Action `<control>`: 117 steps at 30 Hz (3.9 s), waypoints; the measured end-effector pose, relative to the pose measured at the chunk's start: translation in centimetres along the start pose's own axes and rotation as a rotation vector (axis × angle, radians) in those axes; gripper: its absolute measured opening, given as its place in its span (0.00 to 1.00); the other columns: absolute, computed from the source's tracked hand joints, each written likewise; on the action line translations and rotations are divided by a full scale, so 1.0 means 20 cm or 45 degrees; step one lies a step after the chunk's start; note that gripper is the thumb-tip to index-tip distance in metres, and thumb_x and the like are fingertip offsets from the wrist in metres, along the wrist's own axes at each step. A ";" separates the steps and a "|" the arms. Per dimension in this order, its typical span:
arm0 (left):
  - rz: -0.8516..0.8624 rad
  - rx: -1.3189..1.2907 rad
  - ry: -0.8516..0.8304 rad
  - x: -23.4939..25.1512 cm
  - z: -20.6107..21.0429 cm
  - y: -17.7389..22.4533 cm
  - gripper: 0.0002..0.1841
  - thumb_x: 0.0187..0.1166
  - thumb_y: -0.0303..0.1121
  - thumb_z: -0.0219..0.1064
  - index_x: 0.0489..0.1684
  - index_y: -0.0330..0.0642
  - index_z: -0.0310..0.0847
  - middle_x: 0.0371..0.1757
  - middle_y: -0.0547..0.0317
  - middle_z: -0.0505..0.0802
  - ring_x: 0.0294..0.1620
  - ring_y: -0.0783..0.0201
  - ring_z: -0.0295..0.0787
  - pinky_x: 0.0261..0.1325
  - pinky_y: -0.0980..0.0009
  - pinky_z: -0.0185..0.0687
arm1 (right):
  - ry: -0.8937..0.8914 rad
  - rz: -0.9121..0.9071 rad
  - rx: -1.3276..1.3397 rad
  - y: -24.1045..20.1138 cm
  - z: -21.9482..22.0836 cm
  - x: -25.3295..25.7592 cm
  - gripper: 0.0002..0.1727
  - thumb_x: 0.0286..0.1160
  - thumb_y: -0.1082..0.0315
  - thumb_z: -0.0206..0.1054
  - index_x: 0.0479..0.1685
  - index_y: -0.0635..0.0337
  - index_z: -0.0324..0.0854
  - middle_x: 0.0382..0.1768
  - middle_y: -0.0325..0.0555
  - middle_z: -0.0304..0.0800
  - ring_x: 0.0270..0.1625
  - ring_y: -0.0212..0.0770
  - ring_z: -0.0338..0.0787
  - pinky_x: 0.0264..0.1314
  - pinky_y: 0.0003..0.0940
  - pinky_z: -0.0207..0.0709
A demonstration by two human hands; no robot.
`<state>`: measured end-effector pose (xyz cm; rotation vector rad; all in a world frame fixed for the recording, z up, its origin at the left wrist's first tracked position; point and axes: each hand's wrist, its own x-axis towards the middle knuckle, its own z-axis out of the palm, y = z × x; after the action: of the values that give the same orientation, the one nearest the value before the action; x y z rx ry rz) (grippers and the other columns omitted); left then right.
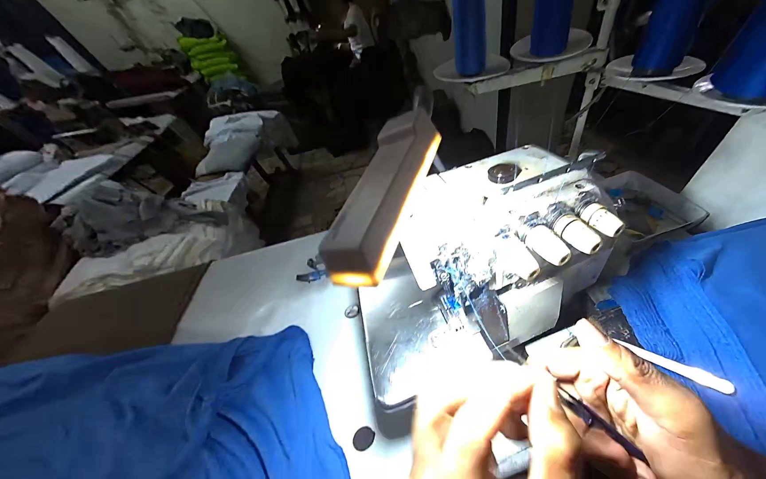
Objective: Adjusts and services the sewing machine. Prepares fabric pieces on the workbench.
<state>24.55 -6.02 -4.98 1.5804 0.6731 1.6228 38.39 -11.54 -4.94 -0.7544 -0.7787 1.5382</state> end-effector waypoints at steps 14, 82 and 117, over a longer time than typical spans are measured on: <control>0.032 1.174 0.125 0.19 0.03 -0.26 0.04 0.67 0.41 0.76 0.25 0.59 0.91 0.31 0.74 0.87 0.33 0.69 0.79 0.42 0.57 0.63 | 0.403 0.061 -0.182 -0.04 -0.02 0.02 0.36 0.90 0.35 0.35 0.68 0.48 0.82 0.13 0.33 0.62 0.07 0.22 0.65 0.07 0.16 0.65; -0.164 1.253 -0.117 0.27 0.00 -0.19 0.06 0.75 0.45 0.67 0.30 0.63 0.88 0.30 0.73 0.82 0.31 0.68 0.77 0.35 0.59 0.60 | 0.460 0.007 -0.520 -0.05 -0.02 0.03 0.28 0.94 0.51 0.36 0.64 0.50 0.84 0.12 0.37 0.62 0.05 0.26 0.61 0.03 0.19 0.59; -1.566 -0.311 -1.446 0.95 -0.19 -0.30 0.14 0.85 0.23 0.46 0.31 0.38 0.77 0.22 0.59 0.87 0.13 0.76 0.79 0.16 0.84 0.74 | 0.514 0.094 -0.575 -0.05 -0.02 0.04 0.35 0.94 0.45 0.30 0.50 0.51 0.86 0.09 0.36 0.60 0.03 0.26 0.60 0.03 0.20 0.57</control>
<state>22.75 13.26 0.85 1.1711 0.5413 -0.1454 39.20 -10.66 -4.39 -1.3913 -0.8035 1.2231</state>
